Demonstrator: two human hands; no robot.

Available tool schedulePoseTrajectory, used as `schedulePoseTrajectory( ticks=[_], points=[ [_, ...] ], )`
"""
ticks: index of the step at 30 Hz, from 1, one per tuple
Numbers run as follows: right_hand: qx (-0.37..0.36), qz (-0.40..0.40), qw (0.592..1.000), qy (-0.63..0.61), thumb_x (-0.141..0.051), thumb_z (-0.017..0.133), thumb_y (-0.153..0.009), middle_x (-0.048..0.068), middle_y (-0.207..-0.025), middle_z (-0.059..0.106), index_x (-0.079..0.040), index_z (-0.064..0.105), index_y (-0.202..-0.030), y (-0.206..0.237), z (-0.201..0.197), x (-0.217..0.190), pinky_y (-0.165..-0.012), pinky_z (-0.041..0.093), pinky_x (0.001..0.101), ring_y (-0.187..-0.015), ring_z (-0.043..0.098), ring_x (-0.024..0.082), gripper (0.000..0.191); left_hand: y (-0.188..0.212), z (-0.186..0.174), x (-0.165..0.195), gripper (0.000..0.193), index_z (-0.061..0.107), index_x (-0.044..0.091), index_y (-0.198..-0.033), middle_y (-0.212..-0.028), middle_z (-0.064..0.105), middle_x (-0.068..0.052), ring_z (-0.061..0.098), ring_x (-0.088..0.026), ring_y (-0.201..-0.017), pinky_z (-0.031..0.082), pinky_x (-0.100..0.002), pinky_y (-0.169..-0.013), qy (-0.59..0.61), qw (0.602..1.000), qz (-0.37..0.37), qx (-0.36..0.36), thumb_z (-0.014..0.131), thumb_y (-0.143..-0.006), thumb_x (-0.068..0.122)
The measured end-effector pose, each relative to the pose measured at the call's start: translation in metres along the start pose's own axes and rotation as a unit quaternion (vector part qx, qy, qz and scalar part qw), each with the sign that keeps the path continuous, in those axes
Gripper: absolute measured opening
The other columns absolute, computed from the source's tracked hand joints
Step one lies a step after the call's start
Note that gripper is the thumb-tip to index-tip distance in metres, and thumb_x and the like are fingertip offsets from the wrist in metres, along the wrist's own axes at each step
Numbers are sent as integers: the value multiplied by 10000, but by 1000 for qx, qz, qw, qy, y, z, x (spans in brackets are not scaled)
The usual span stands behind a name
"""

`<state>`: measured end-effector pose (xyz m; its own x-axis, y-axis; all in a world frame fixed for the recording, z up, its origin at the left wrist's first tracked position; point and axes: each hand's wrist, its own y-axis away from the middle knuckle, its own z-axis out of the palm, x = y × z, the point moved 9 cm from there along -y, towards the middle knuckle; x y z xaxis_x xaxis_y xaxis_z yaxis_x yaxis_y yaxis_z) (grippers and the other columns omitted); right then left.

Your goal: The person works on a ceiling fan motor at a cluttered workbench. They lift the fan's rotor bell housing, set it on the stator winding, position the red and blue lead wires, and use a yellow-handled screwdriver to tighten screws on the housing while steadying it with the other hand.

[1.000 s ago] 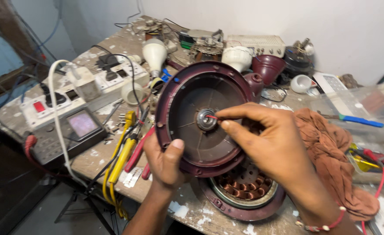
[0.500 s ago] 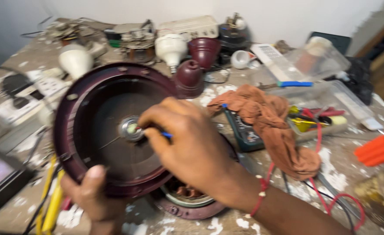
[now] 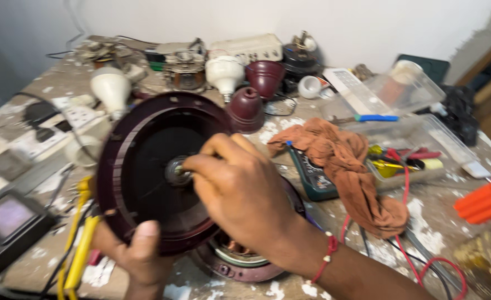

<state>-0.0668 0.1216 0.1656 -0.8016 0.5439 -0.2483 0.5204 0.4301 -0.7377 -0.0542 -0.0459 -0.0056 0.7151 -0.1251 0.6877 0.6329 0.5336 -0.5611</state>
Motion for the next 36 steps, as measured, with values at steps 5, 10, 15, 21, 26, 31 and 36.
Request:
schedulePoseTrajectory(
  ticks=[5,10,15,21,26,31,36],
  points=[
    [22,21,999,-27,-61,768,-808,95,-916,708,-58,739,-942,-5,1,3,-784,542,400,-886,687,293,137,-9,19,30,414,670,-17,-1147,-875,704,-104,666,-187,-753,544,-306,-718,-154,978,124,-71,626,-896,310],
    [11,35,999,-26,-59,779,-796,103,-885,729,-37,704,-908,-7,3,0,-738,537,390,-836,700,287,137,-21,41,73,530,653,-82,-1165,-737,629,-95,608,-212,-610,494,-335,-615,-220,949,211,-81,608,-857,346],
    [10,15,1000,-3,-42,774,-779,112,-888,729,-29,708,-907,-5,5,-6,-742,531,397,-837,695,310,145,-21,53,97,578,643,-88,-1246,-769,660,-105,643,-228,-617,509,-360,-605,-258,928,257,-77,589,-866,344],
    [37,22,998,-40,-30,765,-790,124,-922,728,-16,701,-946,9,-4,-6,-763,551,380,-857,717,303,169,-12,61,107,561,622,-88,-1267,-830,675,-138,652,-273,-650,525,-379,-641,-282,908,300,-85,593,-866,304],
    [65,60,995,-51,-24,789,-762,146,-908,720,-24,712,-961,21,-9,-3,-737,550,392,-823,717,324,214,-6,75,119,576,628,-106,-1242,-736,628,-118,664,-287,-628,537,-397,-607,-329,863,364,-121,639,-791,251],
    [82,31,992,-94,3,764,-788,143,-1004,743,2,659,-1114,23,-25,-4,-813,573,366,-918,754,286,343,0,90,129,616,587,-134,-1272,-791,649,-154,667,-295,-648,525,-405,-606,-359,821,415,-159,667,-785,234],
    [80,103,983,-128,-8,729,-849,121,-979,777,2,673,-1103,26,-32,11,-803,595,341,-893,789,231,260,0,98,137,622,595,-125,-1277,-793,651,-145,668,-283,-653,534,-393,-618,-367,812,422,-166,664,-779,242]
  ],
)
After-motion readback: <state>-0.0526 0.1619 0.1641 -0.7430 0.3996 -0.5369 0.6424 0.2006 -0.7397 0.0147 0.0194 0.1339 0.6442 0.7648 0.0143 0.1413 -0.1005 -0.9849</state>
